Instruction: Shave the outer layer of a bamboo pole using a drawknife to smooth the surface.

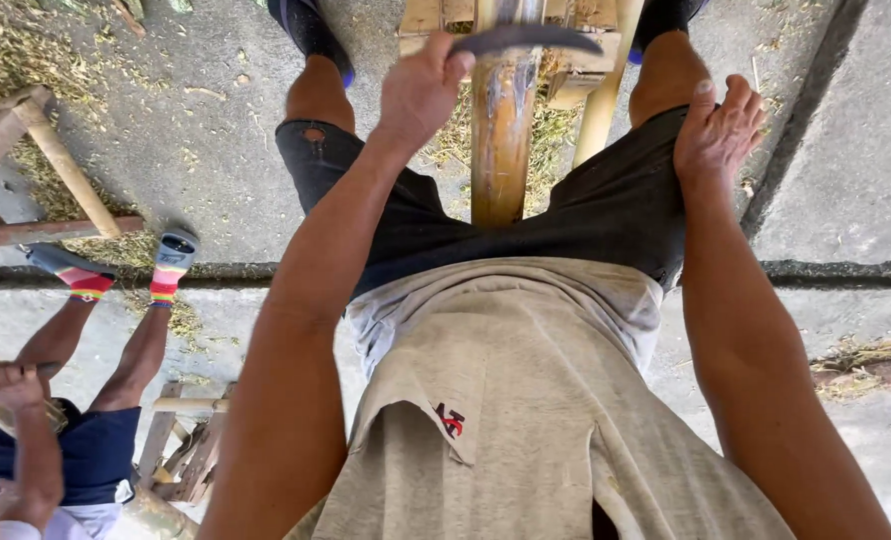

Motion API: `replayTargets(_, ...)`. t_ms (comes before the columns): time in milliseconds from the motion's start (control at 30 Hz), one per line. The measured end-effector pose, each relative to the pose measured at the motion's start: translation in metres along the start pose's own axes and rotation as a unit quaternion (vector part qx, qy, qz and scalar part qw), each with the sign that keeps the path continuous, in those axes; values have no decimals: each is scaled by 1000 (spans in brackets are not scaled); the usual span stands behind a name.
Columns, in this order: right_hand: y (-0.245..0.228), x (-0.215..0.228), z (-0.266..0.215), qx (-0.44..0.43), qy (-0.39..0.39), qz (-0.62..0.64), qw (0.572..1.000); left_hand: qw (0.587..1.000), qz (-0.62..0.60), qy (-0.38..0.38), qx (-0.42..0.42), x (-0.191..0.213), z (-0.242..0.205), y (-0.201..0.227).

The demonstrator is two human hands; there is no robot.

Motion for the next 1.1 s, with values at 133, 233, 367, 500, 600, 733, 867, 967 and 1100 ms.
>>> replayTargets(133, -4, -2, 4, -4, -3, -1, 1000, 999, 39, 7, -16, 15, -7, 16)
replayTargets(233, -4, 1, 8, -16, -11, 14, 1000, 992, 117, -42, -30, 25, 3, 20)
replayTargets(367, -5, -1, 7, -20, -1, 22, 1000, 989, 136, -37, -35, 27, -1, 22)
replayTargets(500, -2, -6, 7, 5, 7, 28, 1000, 990, 124, -68, -1, 35, 0, 26)
replayTargets(600, 1, -4, 8, 9, 9, 24, 1000, 992, 91, -74, 39, 42, -7, 36)
replayTargets(733, 6, -10, 12, 23, 12, 20, 999, 994, 100, -35, 21, 35, -1, 3)
replayTargets(867, 3, -9, 15, 12, 9, 24, 1000, 994, 104, -7, -21, 43, -9, 9)
replayTargets(967, 11, -12, 10, 10, -8, 26, 1000, 996, 90, -1, -7, 36, -12, -2)
replayTargets(1100, 5, -11, 14, 28, 20, 36, 999, 993, 102, 36, -45, 40, -6, 2)
Point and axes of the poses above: each hand's wrist, its own z-axis towards the middle knuckle, its own x-axis out of the back of the hand, y = z × x, the point moved 3 cm from there along z, towards the middle knuckle, and after that the axes turned 4 degrees about z, right-handed, at the moved point
